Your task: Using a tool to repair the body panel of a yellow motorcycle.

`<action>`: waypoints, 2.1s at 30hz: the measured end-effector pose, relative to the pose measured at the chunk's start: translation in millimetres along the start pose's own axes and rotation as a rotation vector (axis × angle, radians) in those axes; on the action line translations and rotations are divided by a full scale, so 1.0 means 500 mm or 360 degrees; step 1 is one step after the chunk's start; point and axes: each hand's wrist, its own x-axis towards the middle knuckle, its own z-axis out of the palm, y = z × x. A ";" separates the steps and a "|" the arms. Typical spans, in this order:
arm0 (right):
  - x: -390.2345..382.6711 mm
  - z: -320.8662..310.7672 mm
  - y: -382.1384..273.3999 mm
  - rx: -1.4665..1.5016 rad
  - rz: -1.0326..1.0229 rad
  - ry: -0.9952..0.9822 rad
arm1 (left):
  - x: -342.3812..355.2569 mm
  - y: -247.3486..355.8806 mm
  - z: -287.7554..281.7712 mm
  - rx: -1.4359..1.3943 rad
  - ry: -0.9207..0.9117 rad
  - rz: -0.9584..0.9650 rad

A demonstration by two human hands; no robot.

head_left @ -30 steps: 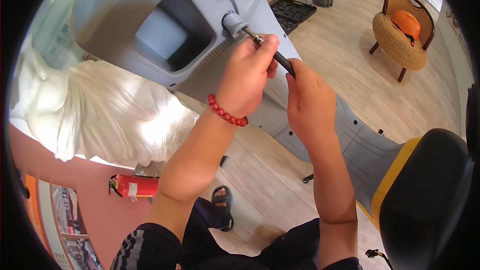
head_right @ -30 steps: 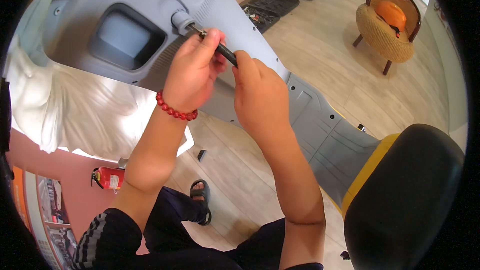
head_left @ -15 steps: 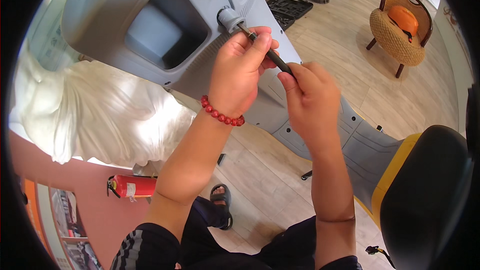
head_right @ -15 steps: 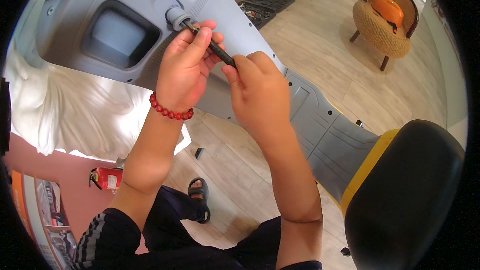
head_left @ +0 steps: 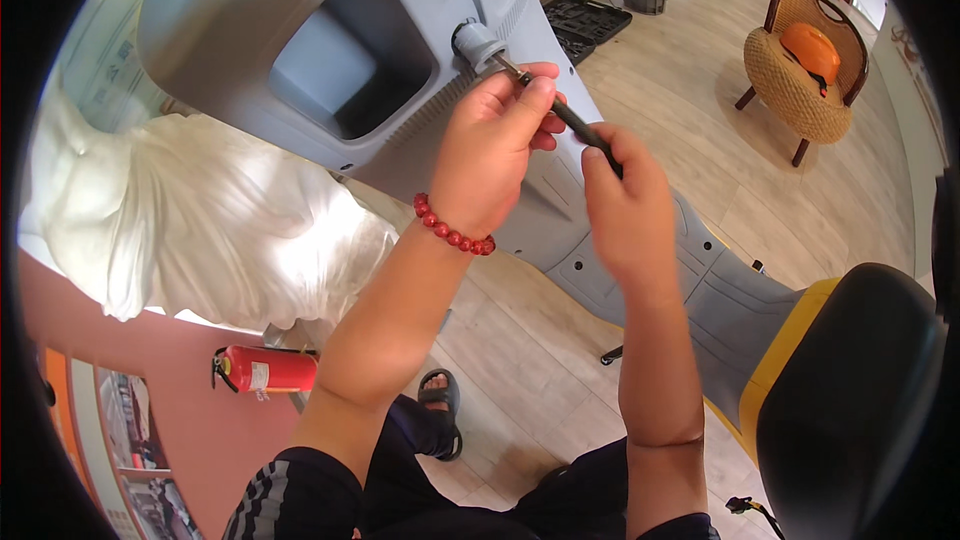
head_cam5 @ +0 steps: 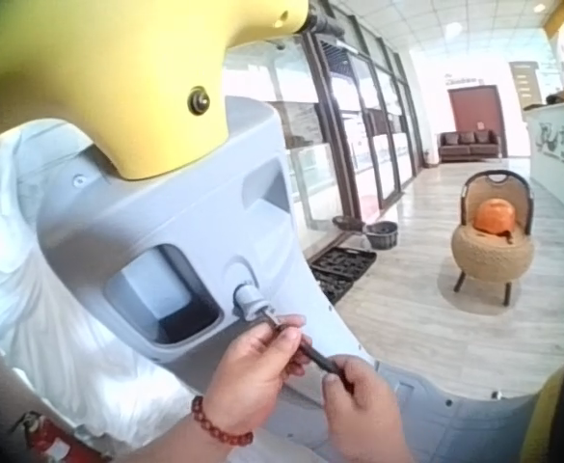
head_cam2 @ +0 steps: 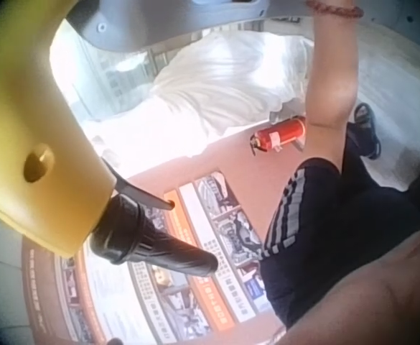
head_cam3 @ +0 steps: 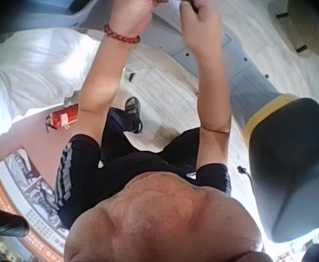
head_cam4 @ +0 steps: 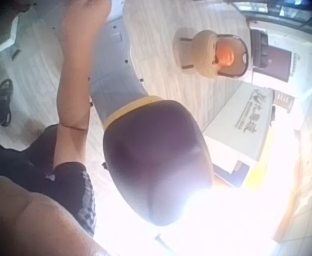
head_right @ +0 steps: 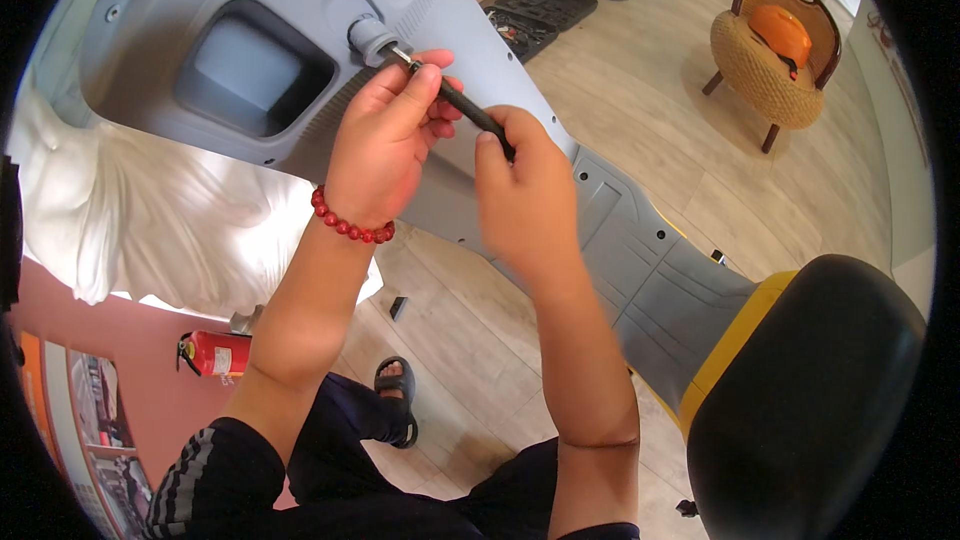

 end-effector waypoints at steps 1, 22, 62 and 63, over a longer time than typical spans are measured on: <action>0.000 0.007 0.006 -0.0017 -0.0112 0.0066 | 0.001 0.001 -0.001 0.0050 -0.0013 0.0026; -0.013 0.033 -0.001 -0.0268 -0.0721 0.0387 | 0.006 0.009 -0.002 -0.0091 -0.0118 -0.0061; -0.002 -0.024 0.021 -0.0985 -0.0835 0.0355 | 0.000 0.011 -0.004 -0.0139 -0.0177 -0.0035; -0.005 -0.011 0.021 -0.0767 -0.0761 0.0384 | 0.002 0.011 -0.006 -0.0113 -0.0166 -0.0047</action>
